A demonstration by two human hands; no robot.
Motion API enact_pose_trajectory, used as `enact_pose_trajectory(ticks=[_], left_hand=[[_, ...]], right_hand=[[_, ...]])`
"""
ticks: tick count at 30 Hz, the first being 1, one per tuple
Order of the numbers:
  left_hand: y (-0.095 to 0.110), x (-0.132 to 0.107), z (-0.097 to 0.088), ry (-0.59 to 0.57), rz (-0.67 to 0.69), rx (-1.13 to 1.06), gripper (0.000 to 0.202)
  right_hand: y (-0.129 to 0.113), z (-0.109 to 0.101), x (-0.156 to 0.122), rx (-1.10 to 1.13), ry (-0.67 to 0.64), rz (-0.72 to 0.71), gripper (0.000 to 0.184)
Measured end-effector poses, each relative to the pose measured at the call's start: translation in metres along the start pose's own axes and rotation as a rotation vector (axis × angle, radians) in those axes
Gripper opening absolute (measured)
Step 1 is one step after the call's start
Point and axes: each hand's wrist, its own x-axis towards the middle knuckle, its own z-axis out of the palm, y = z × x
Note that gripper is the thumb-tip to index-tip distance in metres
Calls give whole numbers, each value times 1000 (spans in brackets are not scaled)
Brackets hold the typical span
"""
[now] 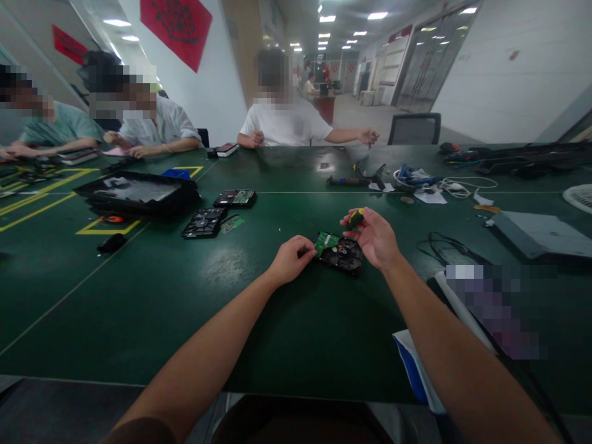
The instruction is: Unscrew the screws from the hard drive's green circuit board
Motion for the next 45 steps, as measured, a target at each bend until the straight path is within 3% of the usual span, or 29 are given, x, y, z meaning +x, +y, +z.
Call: enact_pose_trajectory(ticks=[14, 22, 45], left_hand=[[0, 0, 0, -5, 1, 10, 3], [0, 0, 0, 2, 9, 3, 3], [-4, 0, 1, -3, 22, -2, 3]], right_hand=[[0, -2, 2, -14, 30, -64, 21], [0, 0, 2, 40, 27, -5, 34], [1, -1, 3, 31, 56, -57, 24]])
